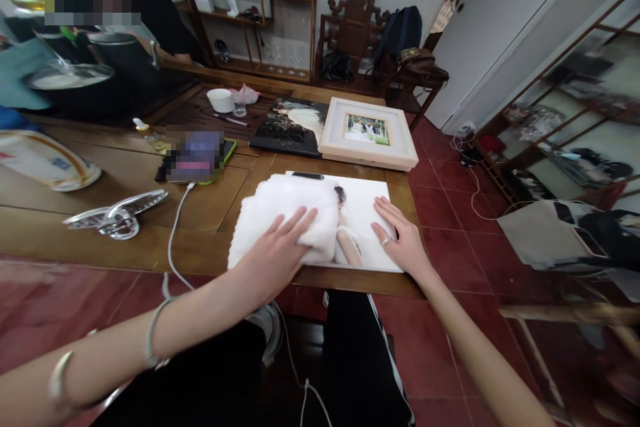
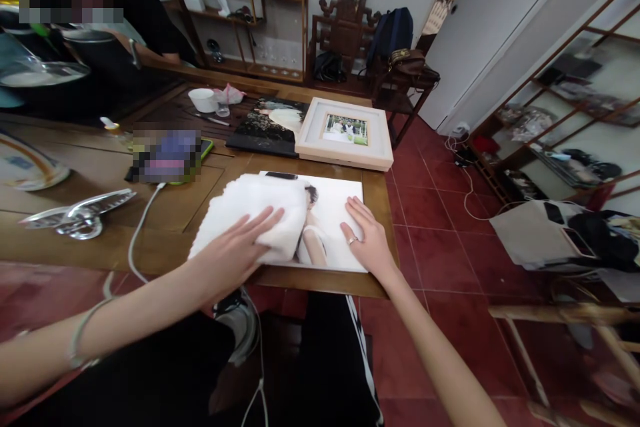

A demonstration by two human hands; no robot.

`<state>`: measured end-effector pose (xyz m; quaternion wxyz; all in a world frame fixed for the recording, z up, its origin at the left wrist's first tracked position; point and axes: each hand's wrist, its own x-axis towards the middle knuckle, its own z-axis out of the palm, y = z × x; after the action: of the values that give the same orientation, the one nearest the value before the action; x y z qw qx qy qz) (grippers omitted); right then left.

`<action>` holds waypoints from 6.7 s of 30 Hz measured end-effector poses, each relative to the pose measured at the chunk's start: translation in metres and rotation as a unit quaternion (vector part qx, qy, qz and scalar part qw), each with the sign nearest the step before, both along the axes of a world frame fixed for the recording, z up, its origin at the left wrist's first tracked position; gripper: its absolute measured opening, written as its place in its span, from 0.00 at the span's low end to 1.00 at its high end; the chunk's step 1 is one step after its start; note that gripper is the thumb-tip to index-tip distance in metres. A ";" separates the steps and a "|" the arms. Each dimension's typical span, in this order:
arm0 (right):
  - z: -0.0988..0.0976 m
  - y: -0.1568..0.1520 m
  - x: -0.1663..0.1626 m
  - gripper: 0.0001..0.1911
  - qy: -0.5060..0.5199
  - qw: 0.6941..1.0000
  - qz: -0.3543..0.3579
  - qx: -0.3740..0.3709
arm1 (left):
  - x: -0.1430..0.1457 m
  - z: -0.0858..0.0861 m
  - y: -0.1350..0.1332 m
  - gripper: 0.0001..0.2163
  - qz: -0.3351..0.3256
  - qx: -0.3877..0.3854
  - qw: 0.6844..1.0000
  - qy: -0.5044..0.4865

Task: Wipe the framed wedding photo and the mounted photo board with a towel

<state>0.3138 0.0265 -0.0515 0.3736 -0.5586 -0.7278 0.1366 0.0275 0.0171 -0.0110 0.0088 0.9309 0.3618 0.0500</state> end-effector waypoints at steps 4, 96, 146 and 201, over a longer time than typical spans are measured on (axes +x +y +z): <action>0.001 0.000 0.000 0.22 -0.003 1.000 0.006 0.000 | -0.012 0.006 -0.035 0.09 -0.057 -0.034 0.998 -0.010; -0.001 0.012 -0.004 0.22 0.003 0.999 0.031 -0.038 | 0.041 0.023 -0.024 0.16 -0.082 -0.086 0.993 0.002; -0.002 0.007 -0.008 0.27 0.016 0.999 0.030 -0.042 | 0.000 -0.011 0.035 0.14 -0.043 0.027 0.999 0.002; 0.002 0.008 -0.010 0.25 -0.018 0.999 0.023 -0.022 | 0.015 0.006 0.005 0.13 -0.110 -0.049 0.993 -0.017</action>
<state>0.3043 0.0340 -0.0494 0.3449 -0.5522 -0.7437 0.1515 0.0427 0.0225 -0.0053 0.0660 0.9624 0.2592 0.0469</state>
